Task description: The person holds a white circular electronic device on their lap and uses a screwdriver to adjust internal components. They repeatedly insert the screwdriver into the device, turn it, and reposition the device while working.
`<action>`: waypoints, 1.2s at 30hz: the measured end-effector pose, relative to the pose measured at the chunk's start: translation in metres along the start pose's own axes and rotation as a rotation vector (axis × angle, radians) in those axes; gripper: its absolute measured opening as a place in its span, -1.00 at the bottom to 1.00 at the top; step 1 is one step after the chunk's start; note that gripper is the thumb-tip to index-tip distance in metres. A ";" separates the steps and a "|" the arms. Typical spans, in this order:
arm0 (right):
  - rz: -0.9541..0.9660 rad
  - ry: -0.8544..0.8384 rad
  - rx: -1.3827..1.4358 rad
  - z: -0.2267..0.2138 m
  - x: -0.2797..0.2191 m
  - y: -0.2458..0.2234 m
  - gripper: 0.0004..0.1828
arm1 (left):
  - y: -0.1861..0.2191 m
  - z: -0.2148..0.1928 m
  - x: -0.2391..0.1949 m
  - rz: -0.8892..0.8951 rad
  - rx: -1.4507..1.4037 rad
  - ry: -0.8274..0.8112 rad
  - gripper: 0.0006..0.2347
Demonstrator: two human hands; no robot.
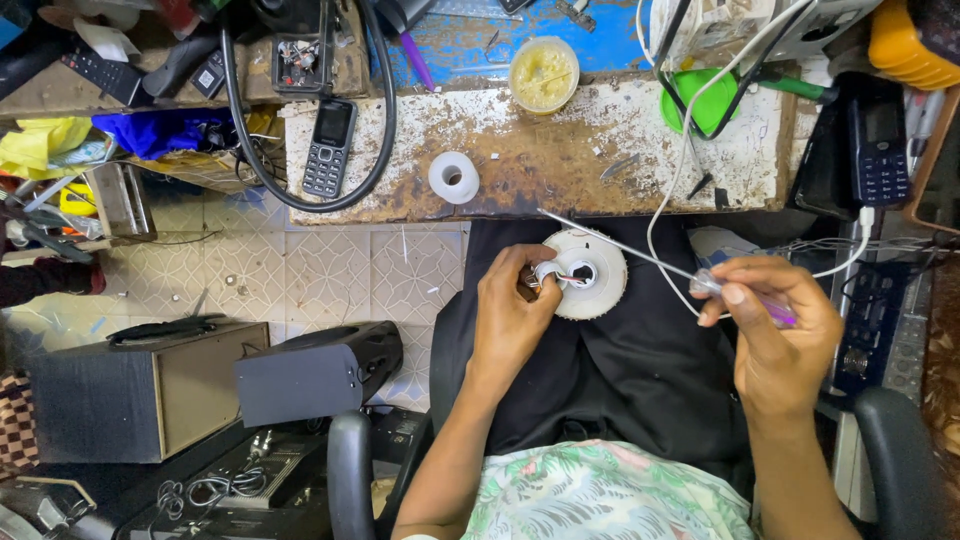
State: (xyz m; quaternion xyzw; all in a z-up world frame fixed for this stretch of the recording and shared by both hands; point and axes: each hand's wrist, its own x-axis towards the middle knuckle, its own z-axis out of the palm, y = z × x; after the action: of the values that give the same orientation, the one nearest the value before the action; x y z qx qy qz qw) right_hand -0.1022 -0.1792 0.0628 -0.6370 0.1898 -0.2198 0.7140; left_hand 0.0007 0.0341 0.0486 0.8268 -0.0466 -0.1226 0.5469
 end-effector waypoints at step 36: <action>-0.762 -0.620 -0.735 0.079 0.137 0.063 -0.82 | -0.038 0.014 0.008 -0.046 -0.553 -0.035 -0.81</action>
State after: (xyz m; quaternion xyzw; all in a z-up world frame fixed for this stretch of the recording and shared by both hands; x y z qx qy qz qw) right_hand 0.0597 -0.1847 0.0101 -0.8989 -0.2043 -0.1843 0.3410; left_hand 0.0023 0.0353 0.0076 0.6446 -0.0019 -0.1575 0.7481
